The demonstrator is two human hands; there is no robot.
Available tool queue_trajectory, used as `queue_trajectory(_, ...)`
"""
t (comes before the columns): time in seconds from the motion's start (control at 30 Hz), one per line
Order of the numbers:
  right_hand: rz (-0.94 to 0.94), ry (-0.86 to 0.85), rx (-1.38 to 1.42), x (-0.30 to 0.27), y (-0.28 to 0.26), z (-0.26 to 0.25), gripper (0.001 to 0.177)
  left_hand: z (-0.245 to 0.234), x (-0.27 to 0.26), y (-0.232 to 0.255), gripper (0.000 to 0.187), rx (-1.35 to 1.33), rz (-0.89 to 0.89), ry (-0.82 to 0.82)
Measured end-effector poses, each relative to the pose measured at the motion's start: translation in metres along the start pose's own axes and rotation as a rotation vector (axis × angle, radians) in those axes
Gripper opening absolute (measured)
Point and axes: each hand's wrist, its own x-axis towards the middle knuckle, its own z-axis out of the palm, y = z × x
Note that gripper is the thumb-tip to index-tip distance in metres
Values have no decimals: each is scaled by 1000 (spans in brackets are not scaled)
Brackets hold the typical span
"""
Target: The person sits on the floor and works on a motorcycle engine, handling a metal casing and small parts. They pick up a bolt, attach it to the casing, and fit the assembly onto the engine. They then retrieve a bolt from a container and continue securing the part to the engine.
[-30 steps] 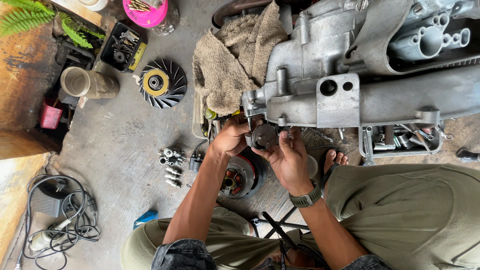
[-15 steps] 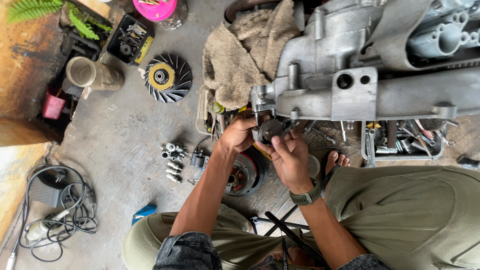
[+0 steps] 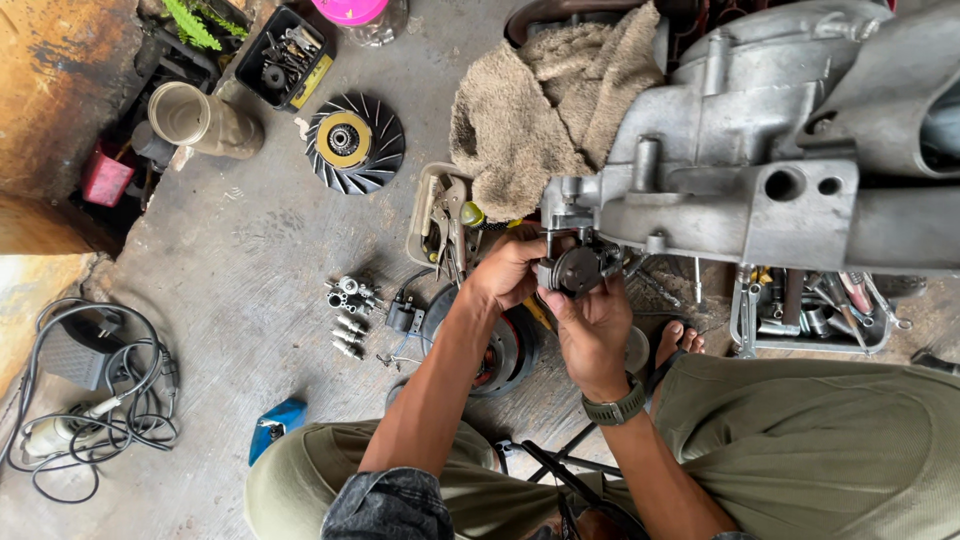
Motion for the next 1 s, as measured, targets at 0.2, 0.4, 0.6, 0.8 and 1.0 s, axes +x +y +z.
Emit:
queue_trajectory(0.2,-8,87,29,-1,1,10,65,23,-16,14,18,-23,-13,45)
queue_trajectory(0.4,-10,113,42,-3,5,7,63,41,-21,25,18,21,-1,62)
queue_trajectory(0.6,-25,138,53,-1,1,14,59,-6,-6,-13,25,-104,-78,94)
queue_trajectory(0.8,-23,129,60,-1,-3,14,59,53,-56,14,46,-125,92,93)
queue_trajectory(1.0,2,152,6,-5,-5,10,54,28,-85,0,40,612,511,224)
